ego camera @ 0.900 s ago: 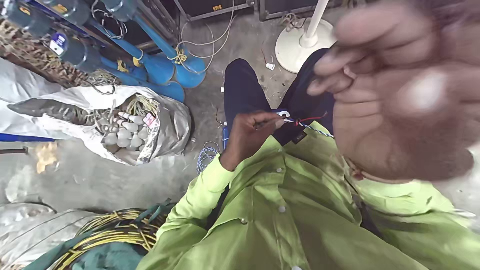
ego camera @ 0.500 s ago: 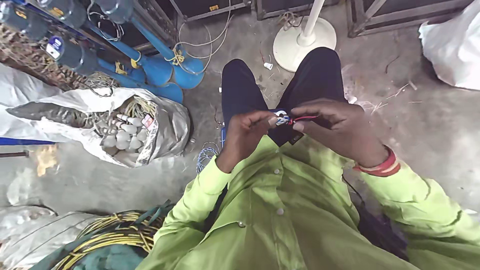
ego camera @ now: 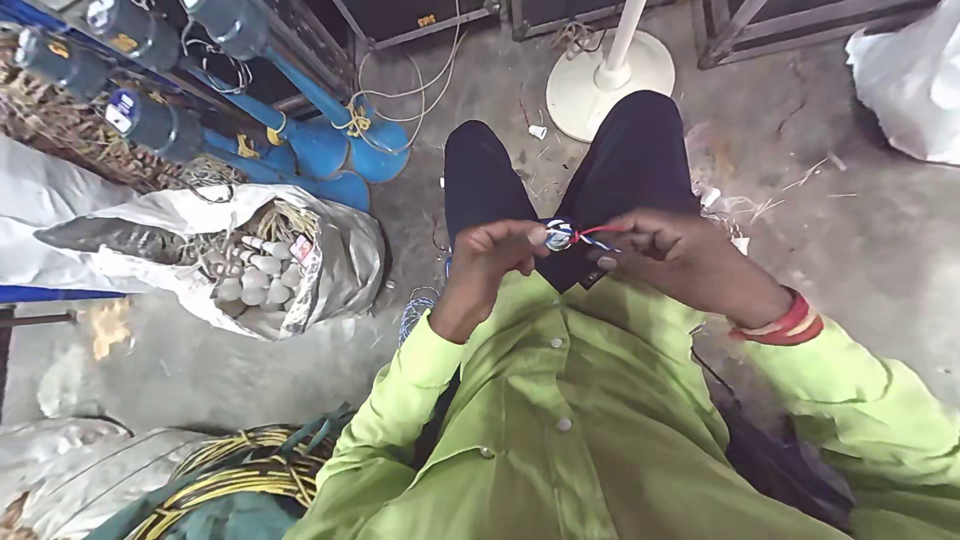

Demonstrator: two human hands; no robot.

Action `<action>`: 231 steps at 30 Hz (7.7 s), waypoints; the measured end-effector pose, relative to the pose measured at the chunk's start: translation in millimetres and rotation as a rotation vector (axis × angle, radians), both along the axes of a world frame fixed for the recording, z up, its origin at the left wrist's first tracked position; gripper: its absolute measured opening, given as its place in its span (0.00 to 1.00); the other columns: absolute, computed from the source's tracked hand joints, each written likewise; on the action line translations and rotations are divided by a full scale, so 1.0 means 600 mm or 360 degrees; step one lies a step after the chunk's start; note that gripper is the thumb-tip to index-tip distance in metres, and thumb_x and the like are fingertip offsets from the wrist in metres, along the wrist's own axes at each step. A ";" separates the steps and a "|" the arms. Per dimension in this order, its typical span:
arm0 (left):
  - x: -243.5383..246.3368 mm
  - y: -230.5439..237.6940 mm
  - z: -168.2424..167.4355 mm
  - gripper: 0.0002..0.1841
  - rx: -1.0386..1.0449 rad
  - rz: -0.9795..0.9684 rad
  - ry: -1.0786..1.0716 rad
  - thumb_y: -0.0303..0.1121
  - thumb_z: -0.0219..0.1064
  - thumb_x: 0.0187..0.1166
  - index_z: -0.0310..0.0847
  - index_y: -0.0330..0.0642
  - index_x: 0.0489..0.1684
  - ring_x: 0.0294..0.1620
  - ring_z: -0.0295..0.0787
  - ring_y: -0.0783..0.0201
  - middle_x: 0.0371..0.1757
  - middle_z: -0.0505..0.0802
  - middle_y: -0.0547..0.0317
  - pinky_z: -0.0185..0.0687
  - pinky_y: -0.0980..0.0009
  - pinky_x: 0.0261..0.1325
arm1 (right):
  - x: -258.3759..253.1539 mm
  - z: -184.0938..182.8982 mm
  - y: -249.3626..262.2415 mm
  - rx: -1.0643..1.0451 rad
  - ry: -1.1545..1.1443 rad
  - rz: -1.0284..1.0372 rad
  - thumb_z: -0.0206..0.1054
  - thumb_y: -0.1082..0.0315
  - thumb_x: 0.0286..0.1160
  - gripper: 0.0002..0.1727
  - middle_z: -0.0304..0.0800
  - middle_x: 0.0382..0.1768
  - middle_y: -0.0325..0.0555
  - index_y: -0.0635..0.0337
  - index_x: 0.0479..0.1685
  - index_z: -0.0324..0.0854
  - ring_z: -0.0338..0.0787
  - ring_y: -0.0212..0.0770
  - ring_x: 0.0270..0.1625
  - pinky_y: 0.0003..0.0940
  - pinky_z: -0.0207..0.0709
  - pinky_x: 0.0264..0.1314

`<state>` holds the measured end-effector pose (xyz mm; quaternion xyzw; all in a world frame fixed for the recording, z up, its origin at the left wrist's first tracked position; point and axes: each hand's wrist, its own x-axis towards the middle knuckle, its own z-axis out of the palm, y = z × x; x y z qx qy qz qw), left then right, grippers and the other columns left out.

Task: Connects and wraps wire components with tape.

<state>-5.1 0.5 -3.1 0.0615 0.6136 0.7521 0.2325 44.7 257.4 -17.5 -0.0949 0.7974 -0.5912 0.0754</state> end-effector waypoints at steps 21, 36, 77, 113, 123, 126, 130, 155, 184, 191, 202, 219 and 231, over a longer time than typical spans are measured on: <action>-0.012 0.023 0.021 0.08 -0.0592 -0.0469 0.0803 0.28 0.67 0.83 0.90 0.31 0.41 0.39 0.89 0.70 0.39 0.93 0.55 0.89 0.72 0.44 | 0.008 0.033 -0.007 0.0491 0.0627 -0.0156 0.71 0.58 0.77 0.14 0.96 0.41 0.41 0.58 0.49 0.94 0.92 0.28 0.39 0.26 0.86 0.45; 0.001 0.020 -0.005 0.07 -0.0024 -0.0627 0.0031 0.20 0.63 0.79 0.89 0.30 0.41 0.45 0.87 0.70 0.49 0.92 0.54 0.85 0.75 0.47 | 0.004 -0.018 0.009 0.0362 0.0773 -0.0005 0.69 0.59 0.80 0.13 0.91 0.50 0.50 0.58 0.49 0.94 0.90 0.40 0.50 0.35 0.85 0.52; 0.035 0.048 -0.014 0.05 -0.0107 -0.0378 0.0079 0.14 0.72 0.68 0.87 0.32 0.32 0.23 0.82 0.73 0.26 0.90 0.56 0.78 0.78 0.24 | -0.020 0.041 -0.043 0.0498 0.0568 0.0024 0.77 0.48 0.69 0.19 0.92 0.40 0.36 0.54 0.45 0.93 0.86 0.33 0.49 0.33 0.81 0.55; 0.047 0.061 -0.023 0.10 -0.0606 -0.0108 0.1223 0.28 0.76 0.73 0.93 0.40 0.49 0.43 0.91 0.68 0.41 0.96 0.60 0.86 0.64 0.54 | -0.009 0.044 0.022 -0.0076 -0.0364 0.0305 0.63 0.67 0.78 0.08 0.79 0.18 0.32 0.54 0.34 0.87 0.73 0.24 0.17 0.17 0.65 0.16; 0.036 0.053 -0.026 0.07 -0.0630 -0.0203 0.1091 0.28 0.77 0.69 0.95 0.42 0.43 0.49 0.89 0.67 0.40 0.96 0.62 0.83 0.65 0.59 | 0.008 0.027 0.008 -0.0166 -0.0305 0.0226 0.63 0.68 0.78 0.07 0.79 0.18 0.32 0.55 0.35 0.85 0.74 0.25 0.17 0.18 0.66 0.16; 0.035 0.052 -0.026 0.06 -0.0673 -0.0227 0.1159 0.29 0.76 0.69 0.95 0.44 0.40 0.51 0.89 0.65 0.41 0.95 0.62 0.82 0.60 0.61 | 0.014 0.026 0.004 -0.0153 -0.0306 0.0191 0.64 0.68 0.75 0.05 0.79 0.18 0.32 0.54 0.34 0.84 0.74 0.25 0.16 0.18 0.67 0.15; 0.039 0.051 -0.023 0.07 -0.0692 -0.0211 0.1142 0.28 0.74 0.68 0.95 0.42 0.40 0.43 0.90 0.69 0.40 0.94 0.60 0.87 0.66 0.51 | 0.020 0.024 0.002 -0.0165 -0.0282 0.0184 0.64 0.68 0.73 0.05 0.77 0.17 0.33 0.53 0.32 0.84 0.71 0.25 0.14 0.18 0.63 0.13; 0.044 0.045 -0.033 0.08 -0.0721 -0.0303 0.1527 0.25 0.73 0.74 0.95 0.37 0.46 0.43 0.87 0.66 0.39 0.91 0.54 0.85 0.72 0.51 | 0.005 0.003 0.008 0.0138 -0.0060 0.0177 0.67 0.65 0.69 0.04 0.84 0.25 0.25 0.49 0.30 0.85 0.81 0.16 0.27 0.16 0.75 0.27; 0.055 0.040 -0.048 0.07 -0.0626 -0.0191 0.1818 0.24 0.70 0.76 0.92 0.32 0.42 0.45 0.84 0.63 0.38 0.88 0.50 0.83 0.72 0.51 | -0.033 -0.013 0.006 -0.0877 -0.1238 0.0803 0.48 0.74 0.83 0.19 0.85 0.24 0.34 0.57 0.31 0.85 0.82 0.24 0.22 0.17 0.76 0.24; 0.054 0.045 -0.026 0.11 -0.0921 -0.0169 0.1843 0.32 0.62 0.78 0.91 0.36 0.41 0.36 0.86 0.60 0.33 0.89 0.53 0.83 0.65 0.40 | -0.030 0.018 -0.005 -0.0677 -0.1199 0.0504 0.60 0.73 0.85 0.10 0.86 0.24 0.37 0.61 0.37 0.86 0.81 0.24 0.21 0.16 0.75 0.22; 0.041 0.037 -0.016 0.08 -0.0850 -0.0096 0.1381 0.29 0.63 0.79 0.86 0.34 0.44 0.36 0.83 0.68 0.37 0.86 0.56 0.80 0.73 0.36 | 0.034 0.008 -0.039 -0.0086 0.0309 -0.0157 0.75 0.66 0.71 0.09 0.93 0.39 0.34 0.60 0.46 0.92 0.90 0.23 0.36 0.19 0.88 0.38; 0.021 0.023 -0.018 0.09 0.0016 -0.0237 -0.0563 0.29 0.61 0.80 0.88 0.43 0.35 0.19 0.72 0.77 0.20 0.80 0.70 0.68 0.81 0.24 | 0.018 -0.029 -0.061 0.0613 0.1253 -0.0243 0.70 0.72 0.77 0.07 0.93 0.45 0.55 0.62 0.45 0.93 0.91 0.50 0.52 0.42 0.83 0.58; 0.046 0.047 -0.011 0.07 -0.0021 -0.0072 -0.0753 0.32 0.64 0.81 0.88 0.44 0.35 0.17 0.71 0.76 0.20 0.80 0.68 0.68 0.82 0.19 | -0.005 0.014 -0.025 0.1080 0.1522 0.0354 0.63 0.76 0.78 0.09 0.92 0.41 0.58 0.70 0.48 0.88 0.93 0.55 0.45 0.51 0.84 0.64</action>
